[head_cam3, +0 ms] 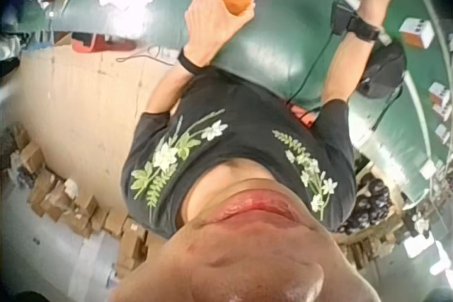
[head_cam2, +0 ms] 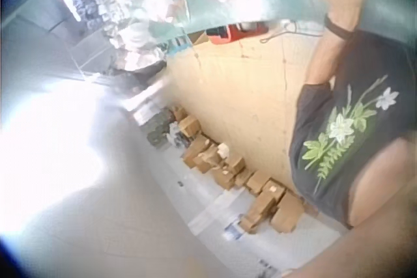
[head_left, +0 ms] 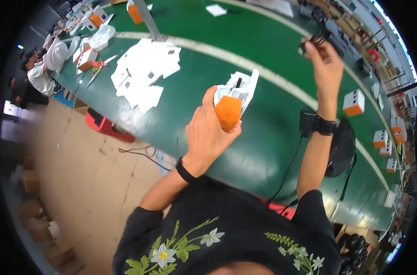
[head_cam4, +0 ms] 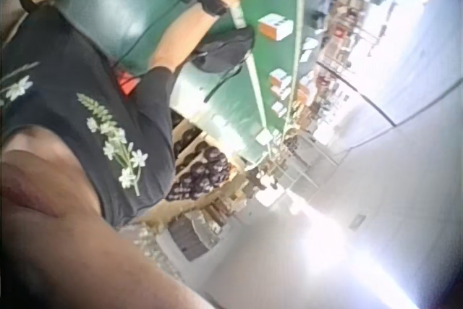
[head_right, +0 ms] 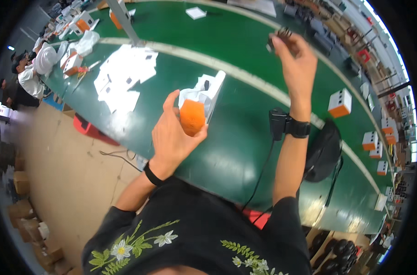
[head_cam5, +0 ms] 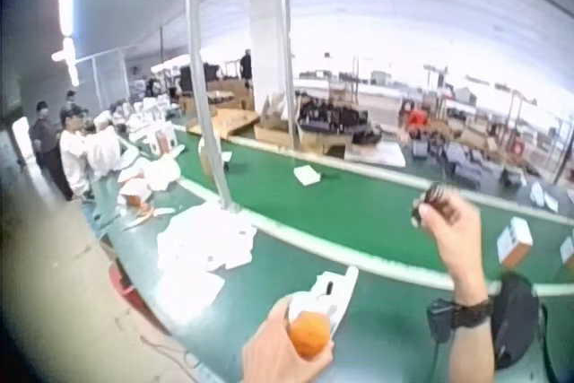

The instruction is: Packing electronic components and cables into small boxes at an assembly line

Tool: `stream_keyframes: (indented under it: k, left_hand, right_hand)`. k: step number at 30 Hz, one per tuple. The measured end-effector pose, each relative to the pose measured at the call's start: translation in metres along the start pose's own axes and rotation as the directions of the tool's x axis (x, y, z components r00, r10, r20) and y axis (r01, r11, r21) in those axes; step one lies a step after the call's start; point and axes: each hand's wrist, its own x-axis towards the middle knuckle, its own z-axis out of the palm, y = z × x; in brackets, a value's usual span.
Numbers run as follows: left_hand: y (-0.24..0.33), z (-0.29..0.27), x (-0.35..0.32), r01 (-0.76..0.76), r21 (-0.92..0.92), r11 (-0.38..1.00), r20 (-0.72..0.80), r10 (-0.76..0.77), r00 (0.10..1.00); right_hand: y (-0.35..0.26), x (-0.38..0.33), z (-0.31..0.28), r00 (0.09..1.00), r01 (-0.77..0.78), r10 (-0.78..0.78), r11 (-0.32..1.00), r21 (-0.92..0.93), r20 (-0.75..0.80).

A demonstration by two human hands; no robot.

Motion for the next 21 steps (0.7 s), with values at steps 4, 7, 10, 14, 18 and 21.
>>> stream_keyframes:
  k: [4,7,10,14,18,21]
  left_hand:
    - [-0.009,0.018,-0.062,0.053,-0.164,0.985,0.036,-0.047,0.998]
    - [-0.008,0.008,-0.078,0.048,-0.483,0.875,0.112,0.007,0.994]
    - [-0.028,-0.007,-0.077,-0.001,-0.583,0.813,0.110,0.080,0.991]
    - [-0.052,-0.031,-0.015,-0.209,-0.525,0.825,0.083,0.293,0.952]
    - [-0.060,-0.001,0.033,-0.289,-0.651,0.702,0.245,0.555,0.795]
    - [-0.049,0.012,0.032,-0.023,-0.702,0.712,0.453,0.471,0.757]
  right_hand:
    - [-0.094,-0.059,0.031,0.996,-0.039,0.029,0.991,0.125,0.082]
    - [-0.132,-0.094,0.035,0.964,-0.128,0.085,0.979,0.156,0.251]
    - [-0.148,-0.116,0.024,0.959,-0.166,0.134,0.979,0.115,0.249]
    - [-0.164,-0.140,0.022,0.936,-0.258,0.262,0.965,-0.051,0.233]
    - [-0.153,-0.180,0.052,0.962,-0.224,0.238,0.968,-0.110,0.137]
    - [-0.138,-0.195,0.048,0.954,0.289,-0.192,0.788,-0.544,0.228]
